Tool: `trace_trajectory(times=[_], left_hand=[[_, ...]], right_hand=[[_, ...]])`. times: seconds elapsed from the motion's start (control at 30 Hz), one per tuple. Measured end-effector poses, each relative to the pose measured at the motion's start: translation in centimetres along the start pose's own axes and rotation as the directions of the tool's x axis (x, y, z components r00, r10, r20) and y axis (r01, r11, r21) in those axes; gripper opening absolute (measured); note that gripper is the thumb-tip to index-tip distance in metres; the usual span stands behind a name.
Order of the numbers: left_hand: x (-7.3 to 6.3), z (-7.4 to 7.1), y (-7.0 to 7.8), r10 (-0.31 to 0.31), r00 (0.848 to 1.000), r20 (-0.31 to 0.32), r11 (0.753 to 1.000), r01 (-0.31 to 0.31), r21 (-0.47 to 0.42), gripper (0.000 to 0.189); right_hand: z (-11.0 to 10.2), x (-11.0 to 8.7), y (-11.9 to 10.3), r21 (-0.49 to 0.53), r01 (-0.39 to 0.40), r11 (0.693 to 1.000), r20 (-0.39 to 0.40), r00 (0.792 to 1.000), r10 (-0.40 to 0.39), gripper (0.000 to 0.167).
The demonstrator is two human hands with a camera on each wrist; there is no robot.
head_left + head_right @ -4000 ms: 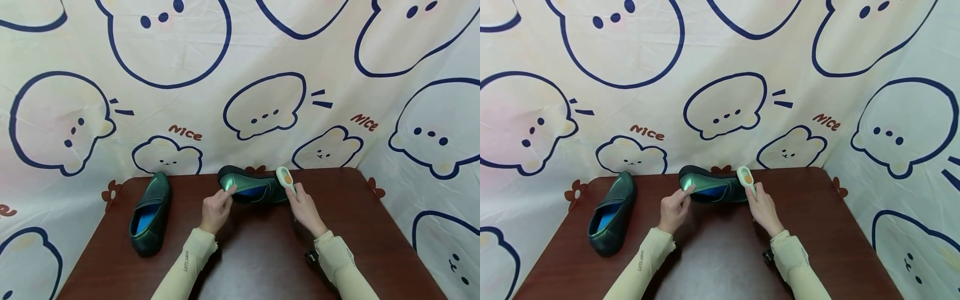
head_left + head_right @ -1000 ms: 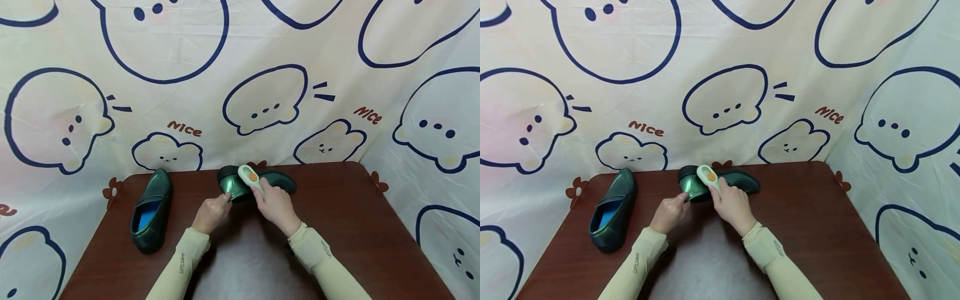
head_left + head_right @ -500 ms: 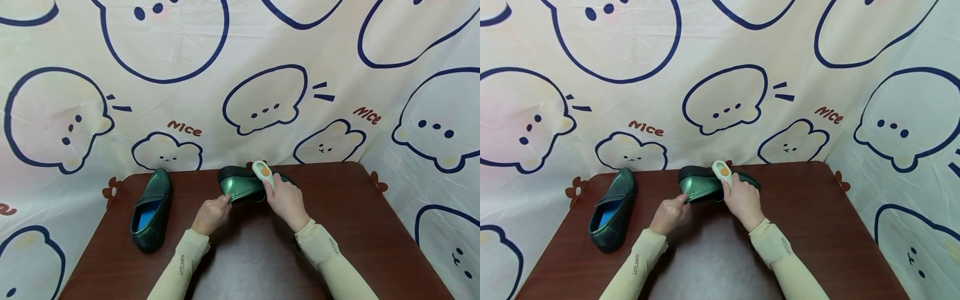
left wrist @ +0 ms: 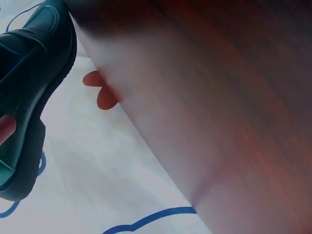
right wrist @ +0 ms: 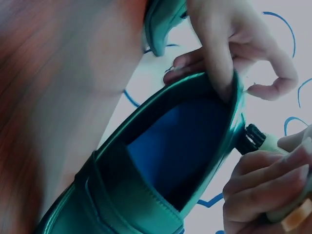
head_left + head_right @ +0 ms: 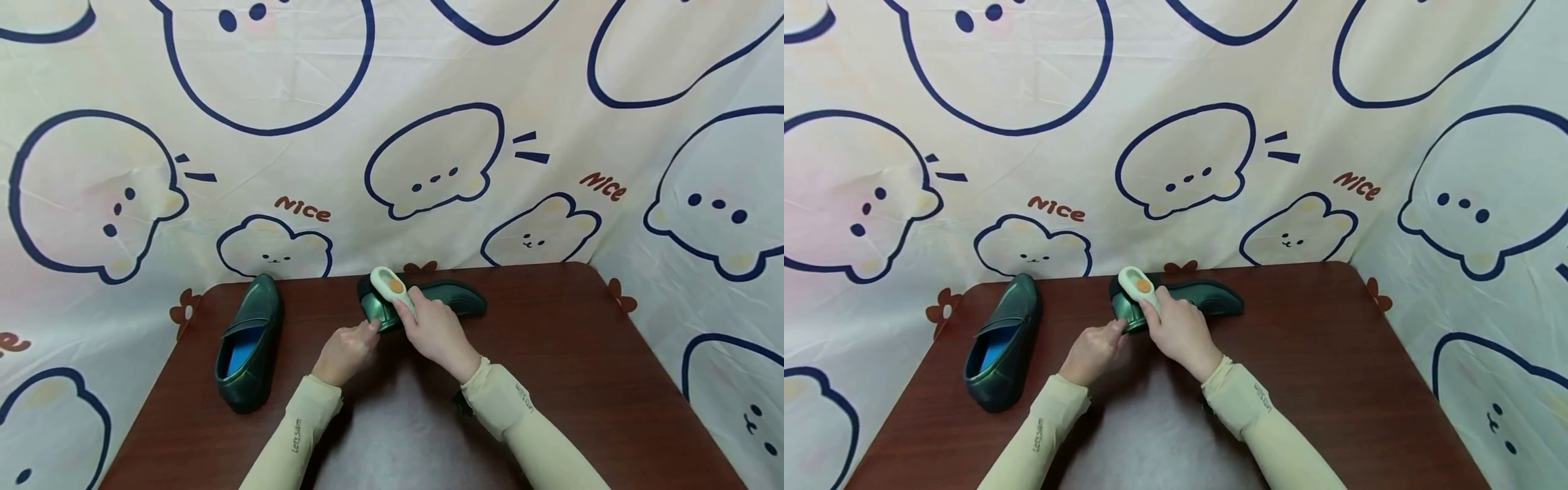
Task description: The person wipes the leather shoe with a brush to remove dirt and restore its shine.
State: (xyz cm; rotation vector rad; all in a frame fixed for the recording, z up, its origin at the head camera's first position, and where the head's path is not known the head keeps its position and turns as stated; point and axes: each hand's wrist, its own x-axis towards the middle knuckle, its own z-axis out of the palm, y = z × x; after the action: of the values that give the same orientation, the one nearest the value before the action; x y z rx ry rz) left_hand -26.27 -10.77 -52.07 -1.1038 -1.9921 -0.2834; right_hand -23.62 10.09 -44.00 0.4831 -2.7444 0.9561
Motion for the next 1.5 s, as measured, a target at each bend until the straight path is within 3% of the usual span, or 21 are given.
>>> trace_trajectory(times=[0.23,0.4,0.67,0.8,0.93,1.0,1.13,1.3,1.37,1.5], left_hand=[[-0.3,0.0,0.1,0.027,1.000,0.011,0.997,-0.027,0.070,0.026],[-0.8,0.1,0.1,0.031,1.000,0.005,0.993,-0.031,0.111,0.028],[-0.4,0.1,0.3,0.007,1.000,0.006,0.997,-0.008,0.076,0.030],[-0.5,-0.1,0.4,-0.005,1.000,0.027,0.999,0.003,0.051,0.014],[-0.5,-0.3,0.5,-0.051,0.997,0.052,0.997,0.047,0.063,0.066],[-0.4,-0.3,0.5,-0.090,0.995,0.047,0.993,0.086,0.077,0.082],[-0.1,0.0,0.9,-0.184,0.983,0.008,0.975,0.181,0.131,0.083],[0.1,0.6,1.5,-0.307,0.952,0.004,0.926,0.298,0.232,0.081],[0.1,0.6,1.6,-0.322,0.947,0.018,0.918,0.307,0.251,0.082],[0.3,0.5,1.7,-0.304,0.952,0.047,0.920,0.280,0.275,0.085]], right_hand=[[-0.7,-0.5,1.9,-0.067,-0.014,0.998,0.017,1.000,0.015,0.031],[-1.4,-1.1,4.4,-0.090,-0.086,0.992,0.059,0.994,0.091,0.032],[-2.6,-1.7,6.8,-0.146,-0.167,0.975,0.020,0.985,0.171,0.033],[-2.4,-2.0,6.9,-0.144,-0.182,0.973,0.015,0.982,0.186,0.033],[-1.8,-2.1,6.8,-0.143,-0.180,0.973,0.000,0.983,0.182,0.031],[-1.6,-2.1,6.7,-0.141,-0.174,0.975,-0.008,0.985,0.174,0.031],[-1.2,-2.1,6.6,-0.145,-0.166,0.975,-0.017,0.986,0.165,0.031],[-0.6,-2.1,6.4,-0.159,-0.165,0.973,-0.023,0.986,0.164,0.031],[-0.4,-2.1,6.3,-0.159,-0.161,0.974,-0.030,0.987,0.158,0.032],[-0.4,-2.1,6.0,-0.120,-0.142,0.983,-0.041,0.990,0.138,0.031]])
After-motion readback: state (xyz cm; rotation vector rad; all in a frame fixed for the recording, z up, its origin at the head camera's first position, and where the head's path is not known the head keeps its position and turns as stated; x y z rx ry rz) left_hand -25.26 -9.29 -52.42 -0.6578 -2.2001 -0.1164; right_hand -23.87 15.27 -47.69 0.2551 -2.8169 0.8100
